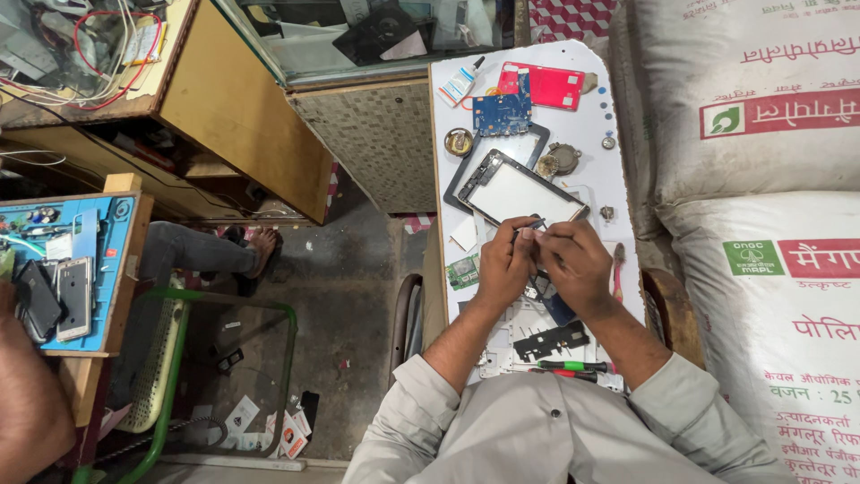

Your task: The person sits at a repair bench and uses their fingers to pry and separate the frame of a disassembled smartphone lying on a white board, working along its edge. They hold the phone frame with one hand while peeling at a component with the other, with phone parts, boards and a toothbrush on the bench.

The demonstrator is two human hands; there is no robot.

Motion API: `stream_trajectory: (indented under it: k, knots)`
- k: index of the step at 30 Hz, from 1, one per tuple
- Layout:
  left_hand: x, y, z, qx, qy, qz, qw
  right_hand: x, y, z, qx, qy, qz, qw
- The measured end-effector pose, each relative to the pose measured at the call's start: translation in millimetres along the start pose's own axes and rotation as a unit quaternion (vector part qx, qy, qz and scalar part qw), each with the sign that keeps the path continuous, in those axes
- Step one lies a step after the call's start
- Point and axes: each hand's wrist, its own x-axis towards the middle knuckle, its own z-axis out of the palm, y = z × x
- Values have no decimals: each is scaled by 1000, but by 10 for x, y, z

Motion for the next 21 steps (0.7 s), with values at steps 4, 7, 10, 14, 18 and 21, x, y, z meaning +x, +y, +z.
stream_trajectory:
  k: [4, 7, 10, 14, 18, 21]
  knots:
    - [-1, -5, -1, -22, 9, 11, 1000, 8, 5, 8, -11, 26, 13, 1000]
    - [-3, -4, 5, -26, 9, 11, 1000, 18, -1, 4, -20, 24, 0, 1000]
    - [-9, -5, 5, -28, 9, 8, 1000, 25, -17, -6, -21, 11, -17, 1000]
    - [-18, -11, 0, -29, 10, 25, 999, 30, -34, -23, -43, 31, 1, 999]
    - [-20, -13, -6, -21, 8, 25, 999, 28, -30, -19, -20, 15, -2, 1000]
    - [-17, -11, -1, -15, 15, 18, 1000, 19, -18, -6, -8, 7, -6, 1000]
